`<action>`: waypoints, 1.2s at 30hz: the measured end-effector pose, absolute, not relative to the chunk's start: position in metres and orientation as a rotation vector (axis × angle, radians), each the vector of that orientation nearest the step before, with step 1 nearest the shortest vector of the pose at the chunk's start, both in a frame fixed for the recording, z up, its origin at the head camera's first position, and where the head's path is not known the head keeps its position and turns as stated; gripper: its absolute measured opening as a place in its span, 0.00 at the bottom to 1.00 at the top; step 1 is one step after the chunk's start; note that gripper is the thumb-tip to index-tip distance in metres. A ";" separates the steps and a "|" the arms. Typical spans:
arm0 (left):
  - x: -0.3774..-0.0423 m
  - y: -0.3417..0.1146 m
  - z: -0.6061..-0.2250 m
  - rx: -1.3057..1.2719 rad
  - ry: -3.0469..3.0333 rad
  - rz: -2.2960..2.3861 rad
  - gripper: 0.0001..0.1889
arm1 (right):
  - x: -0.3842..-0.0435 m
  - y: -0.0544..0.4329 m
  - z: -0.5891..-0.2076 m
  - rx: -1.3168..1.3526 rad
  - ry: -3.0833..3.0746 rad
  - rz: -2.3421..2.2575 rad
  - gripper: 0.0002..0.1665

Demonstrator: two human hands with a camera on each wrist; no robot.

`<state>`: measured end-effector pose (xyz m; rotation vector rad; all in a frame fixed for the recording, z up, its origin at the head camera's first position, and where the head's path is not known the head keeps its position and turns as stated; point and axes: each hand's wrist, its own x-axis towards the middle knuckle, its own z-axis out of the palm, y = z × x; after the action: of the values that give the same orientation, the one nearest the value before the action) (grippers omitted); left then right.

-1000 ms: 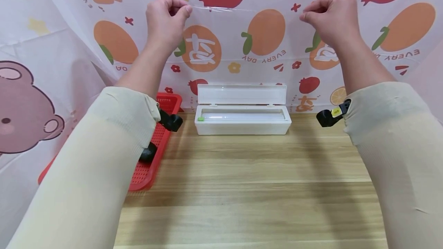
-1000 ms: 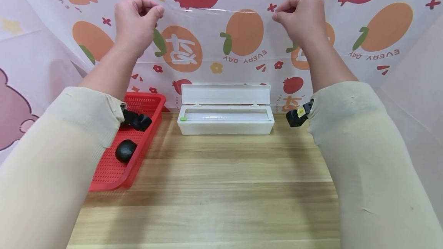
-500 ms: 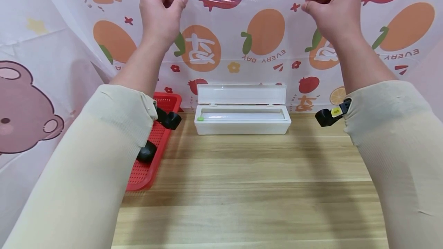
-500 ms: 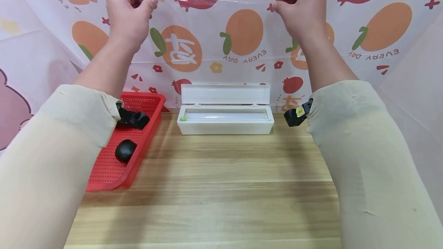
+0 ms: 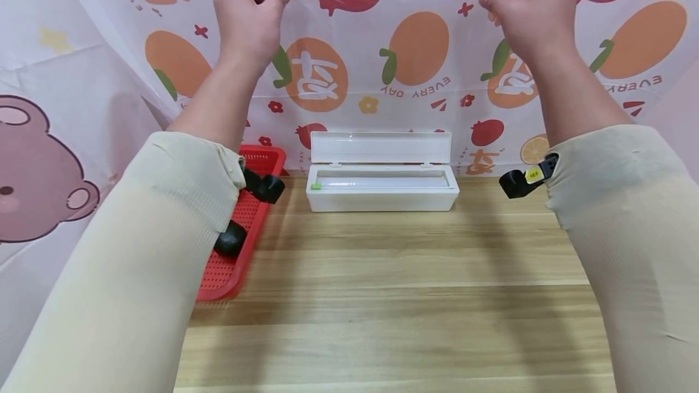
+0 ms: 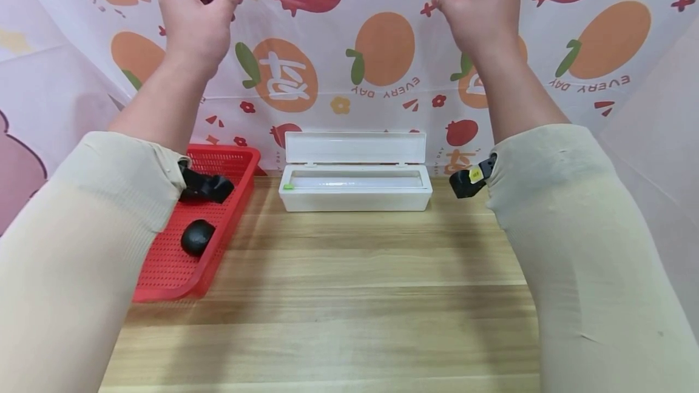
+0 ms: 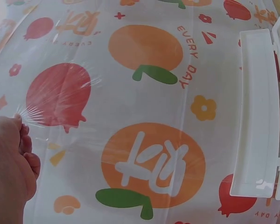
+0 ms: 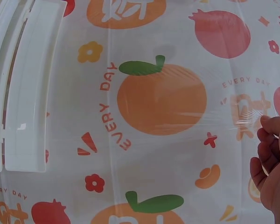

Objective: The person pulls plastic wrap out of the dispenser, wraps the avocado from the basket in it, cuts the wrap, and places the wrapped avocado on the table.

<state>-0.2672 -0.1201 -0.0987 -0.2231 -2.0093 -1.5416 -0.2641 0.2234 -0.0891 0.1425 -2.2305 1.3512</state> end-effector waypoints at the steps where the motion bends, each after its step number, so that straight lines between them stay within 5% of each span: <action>1: -0.266 -0.120 -0.098 -0.225 -2.007 -1.547 0.10 | -0.264 0.224 -0.089 0.146 -2.229 1.353 0.16; 19: -0.211 -0.121 -0.097 -0.408 -2.147 -1.408 0.11 | -0.214 0.253 -0.102 0.362 -2.209 1.336 0.13; 36: -0.142 -0.117 -0.173 -0.676 -2.331 -1.524 0.07 | -0.158 0.300 -0.198 0.988 -2.318 1.671 0.09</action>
<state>-0.1416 -0.1165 -0.1734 -0.6757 -2.3310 -1.5236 -0.1581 0.3002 -0.1981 0.9881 -2.3177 1.6709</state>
